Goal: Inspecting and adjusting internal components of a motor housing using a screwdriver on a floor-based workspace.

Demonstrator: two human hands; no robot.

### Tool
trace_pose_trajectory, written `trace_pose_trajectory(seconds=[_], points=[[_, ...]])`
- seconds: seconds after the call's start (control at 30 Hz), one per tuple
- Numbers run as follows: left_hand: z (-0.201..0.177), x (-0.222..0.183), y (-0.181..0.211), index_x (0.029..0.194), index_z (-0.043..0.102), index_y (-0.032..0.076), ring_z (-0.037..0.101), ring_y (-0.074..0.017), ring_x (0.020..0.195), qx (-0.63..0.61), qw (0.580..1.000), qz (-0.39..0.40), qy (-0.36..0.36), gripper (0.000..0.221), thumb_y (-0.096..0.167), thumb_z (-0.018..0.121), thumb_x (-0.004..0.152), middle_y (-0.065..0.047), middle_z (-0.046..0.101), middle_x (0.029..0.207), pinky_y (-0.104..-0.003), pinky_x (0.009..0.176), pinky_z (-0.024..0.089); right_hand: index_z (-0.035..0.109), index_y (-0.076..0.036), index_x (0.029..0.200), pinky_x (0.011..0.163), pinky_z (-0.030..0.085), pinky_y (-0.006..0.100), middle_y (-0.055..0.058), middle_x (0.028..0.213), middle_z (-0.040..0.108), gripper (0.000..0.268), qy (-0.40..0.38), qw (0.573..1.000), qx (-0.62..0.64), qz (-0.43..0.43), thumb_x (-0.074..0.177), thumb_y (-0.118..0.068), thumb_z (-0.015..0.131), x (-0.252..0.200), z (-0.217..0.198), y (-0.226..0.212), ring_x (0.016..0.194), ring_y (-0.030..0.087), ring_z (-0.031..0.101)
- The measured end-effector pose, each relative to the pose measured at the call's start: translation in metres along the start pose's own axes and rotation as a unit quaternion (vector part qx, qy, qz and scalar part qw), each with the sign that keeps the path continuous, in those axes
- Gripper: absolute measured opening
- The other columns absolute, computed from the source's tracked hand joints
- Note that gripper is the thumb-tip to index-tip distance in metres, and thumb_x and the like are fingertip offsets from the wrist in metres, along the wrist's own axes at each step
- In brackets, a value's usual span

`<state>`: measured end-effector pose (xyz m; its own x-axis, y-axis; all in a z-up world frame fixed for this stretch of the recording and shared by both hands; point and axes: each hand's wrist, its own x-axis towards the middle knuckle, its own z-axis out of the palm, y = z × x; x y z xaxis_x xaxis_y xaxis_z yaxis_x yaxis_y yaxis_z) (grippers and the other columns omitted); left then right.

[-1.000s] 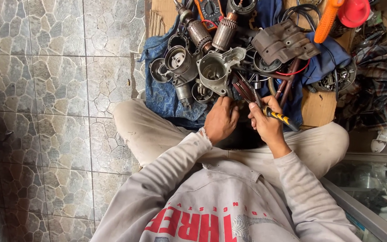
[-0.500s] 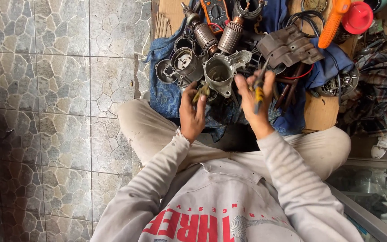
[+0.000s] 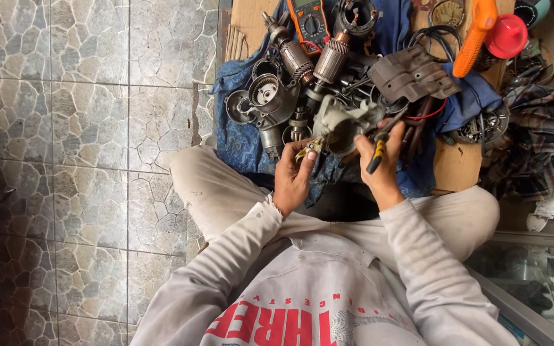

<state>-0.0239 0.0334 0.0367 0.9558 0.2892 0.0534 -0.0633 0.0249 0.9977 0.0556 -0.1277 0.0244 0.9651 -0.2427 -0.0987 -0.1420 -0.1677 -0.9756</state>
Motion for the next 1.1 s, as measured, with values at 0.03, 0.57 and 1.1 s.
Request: trace_pose_trajectory(seconds=[0.03,0.57,1.1], points=[[0.001,0.0,0.005,0.116,0.058,0.002,0.071,-0.0394,0.108,-0.001,1.0,0.0,-0.002,0.021,0.02,0.06,0.106,-0.025,0.07,0.121,-0.044,0.084,0.058,0.044,-0.009,0.112,0.078,0.047,0.034,0.007,0.095,0.042,0.043,0.002,1.0,-0.001,0.0,0.081,-0.01,0.074,-0.003,-0.006,0.0,0.09,0.022,0.05],[0.018,0.016,0.046,0.109,0.067,0.006,0.064,-0.0346,0.088,0.155,0.984,0.082,-0.017,0.022,0.026,0.068,0.1,-0.014,0.06,0.101,-0.04,0.08,0.051,0.05,-0.004,0.097,0.064,0.051,0.043,0.017,0.086,0.056,0.032,-0.007,0.968,-0.157,-0.196,0.077,0.004,0.072,-0.02,-0.03,-0.034,0.074,0.04,0.063],[0.054,0.033,0.038,0.11,0.065,0.007,0.049,-0.0475,0.132,0.33,0.935,0.087,-0.097,0.025,0.03,0.063,0.101,-0.018,0.053,0.137,-0.059,0.105,0.041,0.052,-0.006,0.099,0.064,0.053,0.044,0.014,0.086,0.062,0.032,0.015,0.972,-0.148,-0.179,0.078,0.004,0.075,-0.035,-0.032,-0.027,0.077,0.04,0.067]])
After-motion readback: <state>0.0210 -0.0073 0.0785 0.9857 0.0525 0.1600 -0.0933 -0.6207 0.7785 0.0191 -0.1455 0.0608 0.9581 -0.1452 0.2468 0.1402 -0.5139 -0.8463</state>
